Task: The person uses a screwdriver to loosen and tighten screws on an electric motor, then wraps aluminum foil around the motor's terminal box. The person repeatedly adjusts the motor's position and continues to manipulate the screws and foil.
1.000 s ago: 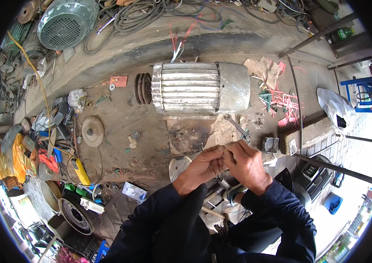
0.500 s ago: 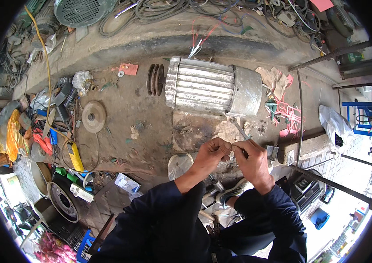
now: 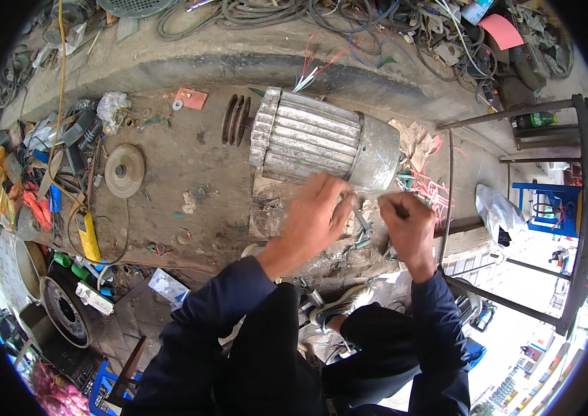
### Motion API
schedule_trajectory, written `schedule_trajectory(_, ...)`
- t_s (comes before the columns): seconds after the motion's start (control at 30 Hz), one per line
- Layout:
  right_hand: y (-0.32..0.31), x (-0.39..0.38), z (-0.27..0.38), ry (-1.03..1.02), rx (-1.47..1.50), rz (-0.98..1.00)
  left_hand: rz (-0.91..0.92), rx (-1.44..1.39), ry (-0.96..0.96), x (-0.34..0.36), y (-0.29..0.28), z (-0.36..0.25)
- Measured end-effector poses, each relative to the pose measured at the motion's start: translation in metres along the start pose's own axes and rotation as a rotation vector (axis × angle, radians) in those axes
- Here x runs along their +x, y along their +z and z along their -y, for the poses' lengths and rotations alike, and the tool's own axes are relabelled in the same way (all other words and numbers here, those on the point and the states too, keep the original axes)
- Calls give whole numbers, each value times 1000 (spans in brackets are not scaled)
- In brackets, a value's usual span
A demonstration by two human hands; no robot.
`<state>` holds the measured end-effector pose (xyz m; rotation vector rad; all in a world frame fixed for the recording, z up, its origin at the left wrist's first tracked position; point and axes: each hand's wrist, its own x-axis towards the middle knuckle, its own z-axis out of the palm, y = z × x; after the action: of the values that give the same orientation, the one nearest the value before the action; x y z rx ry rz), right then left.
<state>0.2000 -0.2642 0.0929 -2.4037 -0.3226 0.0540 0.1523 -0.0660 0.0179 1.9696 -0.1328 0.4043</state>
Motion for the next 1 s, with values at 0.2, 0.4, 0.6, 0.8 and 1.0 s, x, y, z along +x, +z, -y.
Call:
schedule_trajectory(0.2, 25, 75, -9, -384, -177, -74, -126, 376, 159, 50, -2, 25)
schedule_trajectory(0.4, 34, 92, -8, -490, -390, 33, -122, 453, 88, 49, 13, 35)
schedule_trajectory(0.6, 34, 100, 0, -530, -502, 115, -123, 441, 55, 48, 13, 37)
schedule_trajectory(0.8, 27, 116, 8, -342, -379, 253, -126, 431, 59, 48, 11, 36)
schedule_trajectory(1.0, 28, 113, 13, -103, -250, 253, -126, 427, 49, 47, 10, 36)
